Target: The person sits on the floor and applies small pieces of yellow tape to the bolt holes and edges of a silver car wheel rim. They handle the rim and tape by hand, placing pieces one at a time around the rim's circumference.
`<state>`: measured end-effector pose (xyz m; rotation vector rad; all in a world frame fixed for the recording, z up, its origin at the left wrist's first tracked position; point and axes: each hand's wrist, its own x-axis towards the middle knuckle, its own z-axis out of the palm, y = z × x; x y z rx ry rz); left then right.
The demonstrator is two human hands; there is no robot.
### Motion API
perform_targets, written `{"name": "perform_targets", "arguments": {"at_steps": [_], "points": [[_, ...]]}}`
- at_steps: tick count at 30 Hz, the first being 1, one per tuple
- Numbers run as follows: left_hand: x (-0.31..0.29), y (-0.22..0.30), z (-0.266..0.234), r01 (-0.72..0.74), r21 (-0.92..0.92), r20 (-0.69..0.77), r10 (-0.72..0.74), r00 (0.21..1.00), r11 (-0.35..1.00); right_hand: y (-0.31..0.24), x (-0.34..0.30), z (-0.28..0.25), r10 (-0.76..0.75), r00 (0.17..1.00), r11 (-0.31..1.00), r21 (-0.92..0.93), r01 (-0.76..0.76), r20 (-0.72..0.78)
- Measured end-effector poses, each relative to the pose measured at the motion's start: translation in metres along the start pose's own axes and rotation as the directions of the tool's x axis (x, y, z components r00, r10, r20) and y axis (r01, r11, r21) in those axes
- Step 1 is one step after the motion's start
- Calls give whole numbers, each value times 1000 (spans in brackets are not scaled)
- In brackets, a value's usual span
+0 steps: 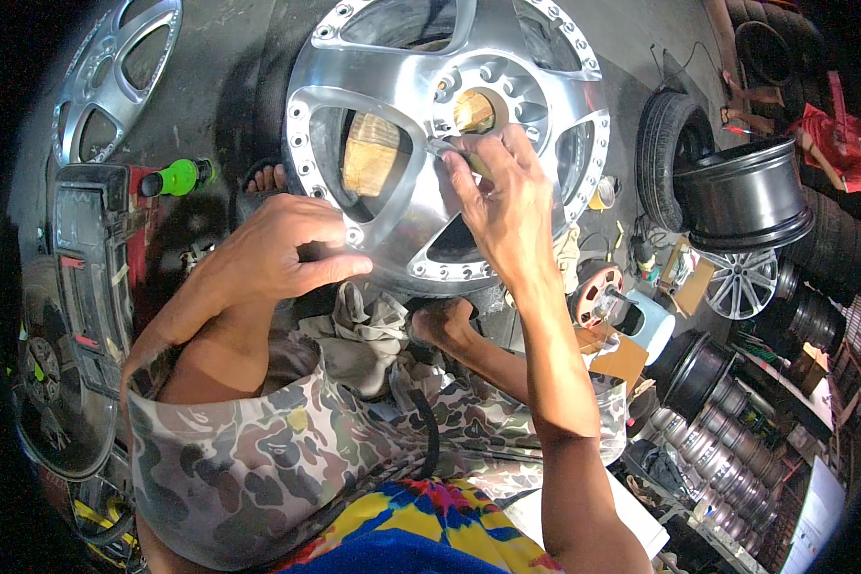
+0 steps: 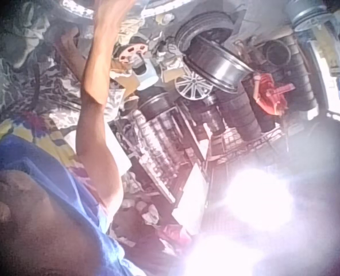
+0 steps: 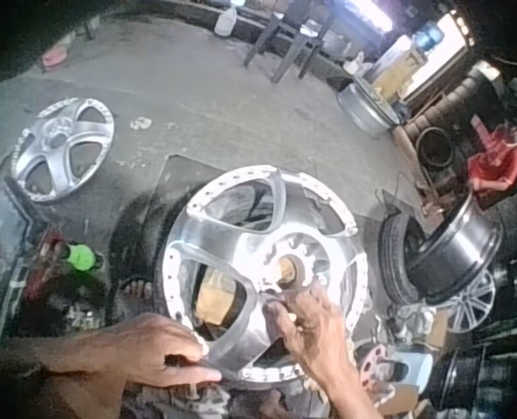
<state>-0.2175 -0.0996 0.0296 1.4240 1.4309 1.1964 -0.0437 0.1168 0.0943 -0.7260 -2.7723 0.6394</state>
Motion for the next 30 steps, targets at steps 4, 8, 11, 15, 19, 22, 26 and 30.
{"name": "perform_targets", "arguments": {"at_steps": [4, 8, 11, 15, 19, 22, 26, 30], "points": [[-1, -3, 0, -9, 25, -1, 9, 1000, 1000, -5, -4, 1, 54, 998, 999, -4, -54, 39], [-5, -2, -2, 5, 12, -22, -4, 1000, 1000, -6, -23, 6, 56, 995, 998, -6, -56, 83], [-8, -3, -4, 18, 12, -34, -18, 999, 1000, -16, -38, 8, 38, 997, 999, -32, -36, 67], [-11, -12, -6, 65, -3, -67, -65, 996, 998, -14, -60, 13, -104, 991, 991, -74, 111, 85], [-18, -17, -12, 70, 26, -120, -66, 991, 997, -15, -83, 23, -79, 986, 994, -66, 89, 144], [-21, -22, -13, 70, 33, -134, -65, 989, 997, -19, -97, 40, -74, 993, 995, -66, 81, 92], [-19, -21, -14, 74, 45, -123, -68, 990, 996, -24, -112, 51, -14, 998, 1000, 4, 13, 63], [-20, -22, -11, 79, 47, -108, -74, 991, 996, -34, -119, 61, 74, 997, 992, 97, -77, 39]]}}
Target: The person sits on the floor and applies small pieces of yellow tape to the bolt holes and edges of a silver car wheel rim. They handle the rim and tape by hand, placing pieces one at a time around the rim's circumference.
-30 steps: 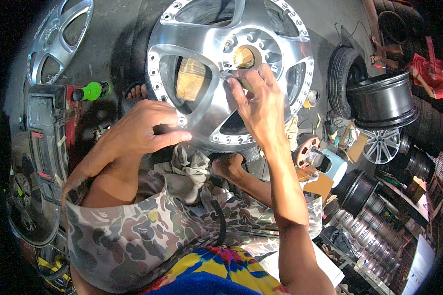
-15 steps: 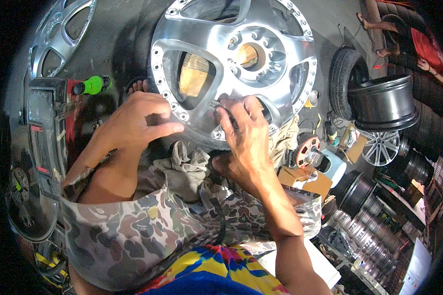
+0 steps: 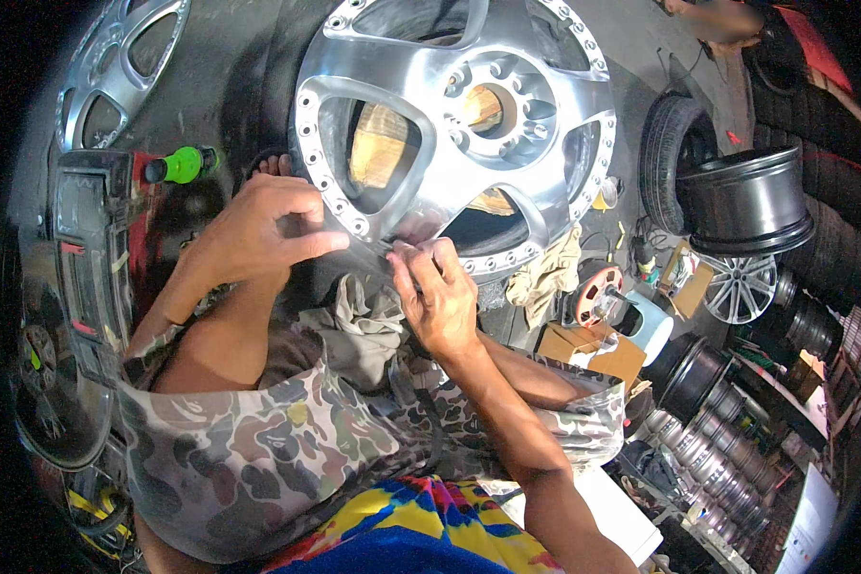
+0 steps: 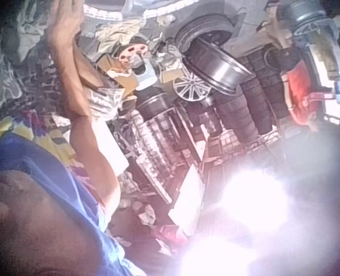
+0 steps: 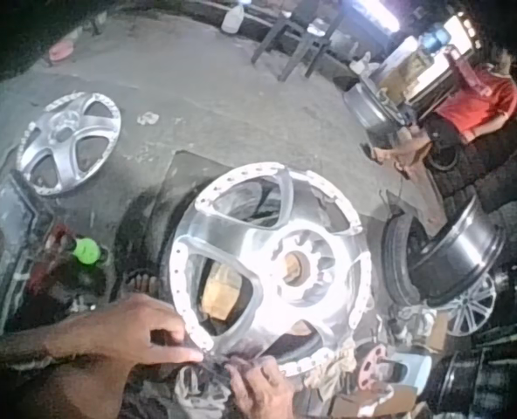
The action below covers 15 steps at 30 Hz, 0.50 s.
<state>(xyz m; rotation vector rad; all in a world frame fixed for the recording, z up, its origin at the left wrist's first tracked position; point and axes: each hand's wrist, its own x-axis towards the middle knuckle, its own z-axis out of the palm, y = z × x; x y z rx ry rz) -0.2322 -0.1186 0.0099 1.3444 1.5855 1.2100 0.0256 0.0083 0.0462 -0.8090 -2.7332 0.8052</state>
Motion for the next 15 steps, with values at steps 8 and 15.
{"name": "perform_targets", "arguments": {"at_steps": [8, 15], "points": [[7, 19, 6, 115, -242, 234, -58, 971, 963, -27, 30, -31, -63, 993, 959, 281, 32, 103], [1, 8, 2, 121, -92, 120, -109, 987, 988, 25, 101, -70, -235, 963, 971, 84, 225, 134]]}}
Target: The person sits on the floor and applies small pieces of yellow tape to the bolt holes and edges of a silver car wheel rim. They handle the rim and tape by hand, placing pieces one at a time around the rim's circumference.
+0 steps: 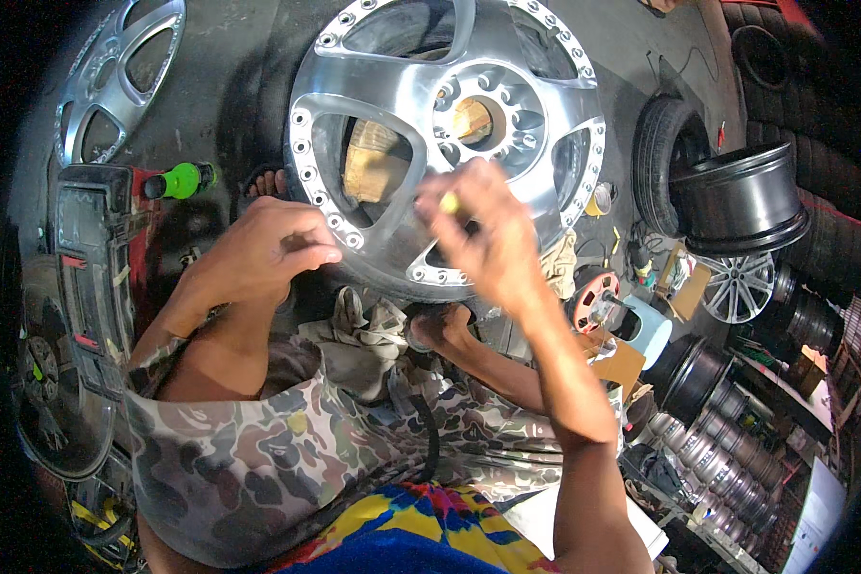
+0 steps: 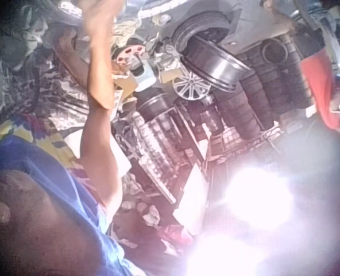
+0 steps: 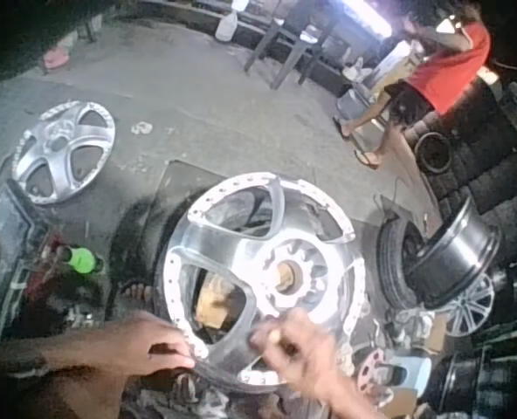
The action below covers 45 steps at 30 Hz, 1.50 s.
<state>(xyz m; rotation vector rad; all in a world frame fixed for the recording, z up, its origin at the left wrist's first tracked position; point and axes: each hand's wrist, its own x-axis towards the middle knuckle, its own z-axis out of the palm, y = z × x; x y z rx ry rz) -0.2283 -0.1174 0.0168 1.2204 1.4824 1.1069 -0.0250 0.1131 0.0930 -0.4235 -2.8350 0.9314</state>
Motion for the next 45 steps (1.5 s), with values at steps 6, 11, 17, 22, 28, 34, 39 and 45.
{"name": "perform_targets", "arguments": {"at_steps": [6, 11, 17, 22, 28, 34, 39, 45], "points": [[0, 12, -9, 115, -46, 49, -113, 992, 992, 29, 57, -26, 27, 999, 997, -70, -26, 19], [1, 1, -3, -74, -53, -90, 69, 994, 996, 32, 72, -23, -57, 994, 973, -216, 77, 97], [-2, 1, -9, -26, 51, -25, 27, 999, 998, 34, 55, -24, 30, 994, 992, -124, -17, 105], [-2, 0, -9, -14, 51, -26, 16, 1000, 999, 21, 38, -21, 127, 986, 991, -43, -123, 106], [-2, -1, -4, -48, -10, -94, 47, 995, 999, 15, 36, -23, 132, 987, 989, -73, -126, 87], [-2, 1, -11, -22, 55, -49, 25, 998, 998, 14, 31, -15, 98, 994, 984, -156, -90, 41], [0, -2, -14, -27, 77, -86, 34, 996, 997, 1, 5, -5, 228, 970, 973, -58, -224, 80], [30, -7, -41, -114, 548, -239, 286, 928, 829, -19, -24, 2, 325, 936, 946, -37, -323, 138]]}}
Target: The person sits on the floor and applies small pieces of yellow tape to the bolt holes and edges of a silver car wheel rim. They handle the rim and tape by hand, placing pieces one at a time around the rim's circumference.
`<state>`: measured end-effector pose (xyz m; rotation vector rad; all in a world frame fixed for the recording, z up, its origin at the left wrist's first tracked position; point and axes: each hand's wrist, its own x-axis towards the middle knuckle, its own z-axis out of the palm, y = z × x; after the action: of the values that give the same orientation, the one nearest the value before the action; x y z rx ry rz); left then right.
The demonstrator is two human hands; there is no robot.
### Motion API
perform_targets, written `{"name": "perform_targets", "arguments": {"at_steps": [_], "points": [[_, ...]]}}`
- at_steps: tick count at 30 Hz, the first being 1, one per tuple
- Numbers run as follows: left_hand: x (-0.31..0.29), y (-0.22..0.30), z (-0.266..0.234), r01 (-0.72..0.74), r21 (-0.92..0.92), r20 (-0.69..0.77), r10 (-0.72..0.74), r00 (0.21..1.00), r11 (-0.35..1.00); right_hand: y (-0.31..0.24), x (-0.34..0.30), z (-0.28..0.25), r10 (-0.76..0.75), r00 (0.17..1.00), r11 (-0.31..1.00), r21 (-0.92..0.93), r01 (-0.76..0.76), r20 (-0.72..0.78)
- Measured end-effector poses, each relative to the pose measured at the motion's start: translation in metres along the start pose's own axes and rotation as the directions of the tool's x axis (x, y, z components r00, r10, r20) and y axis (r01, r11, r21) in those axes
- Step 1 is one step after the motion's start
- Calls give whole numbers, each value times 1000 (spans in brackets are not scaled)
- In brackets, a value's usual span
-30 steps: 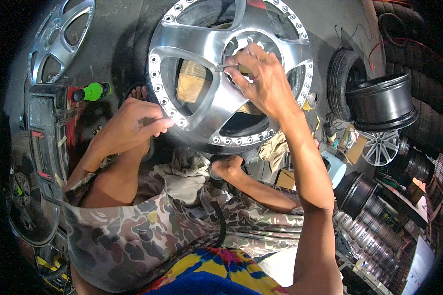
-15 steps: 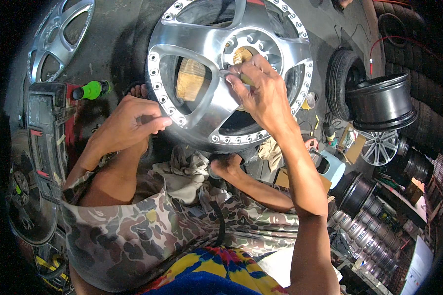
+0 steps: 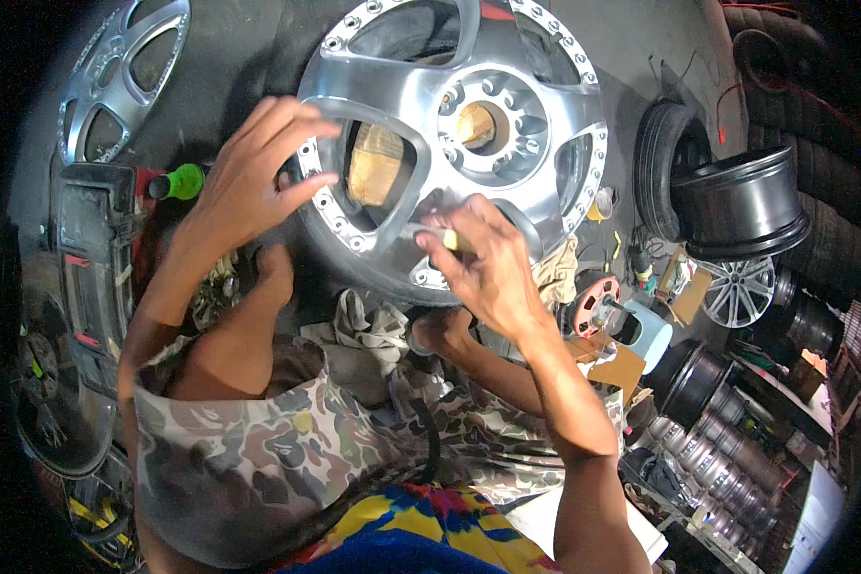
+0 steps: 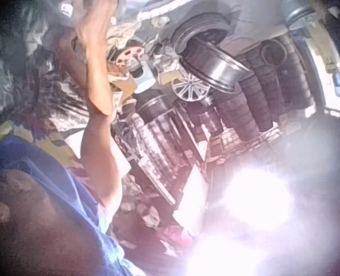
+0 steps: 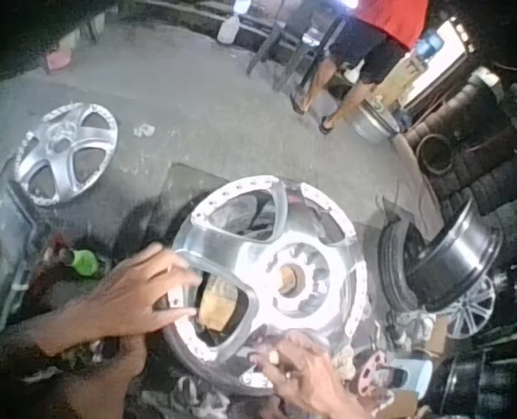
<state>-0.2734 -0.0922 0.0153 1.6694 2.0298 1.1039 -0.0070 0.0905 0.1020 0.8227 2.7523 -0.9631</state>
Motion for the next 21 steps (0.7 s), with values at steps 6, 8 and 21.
{"name": "perform_targets", "arguments": {"at_steps": [6, 8, 21], "points": [[74, -42, 21, -323, 183, -130, 348, 928, 929, 2, -28, 0, 46, 995, 998, 44, -42, -87], [88, -48, 26, -238, 159, 11, 240, 971, 958, 12, -38, 6, 41, 992, 996, 83, -31, -120], [21, 14, 73, 87, 240, -77, -70, 995, 967, 16, -52, 5, 262, 949, 898, 405, -173, -175]]}}
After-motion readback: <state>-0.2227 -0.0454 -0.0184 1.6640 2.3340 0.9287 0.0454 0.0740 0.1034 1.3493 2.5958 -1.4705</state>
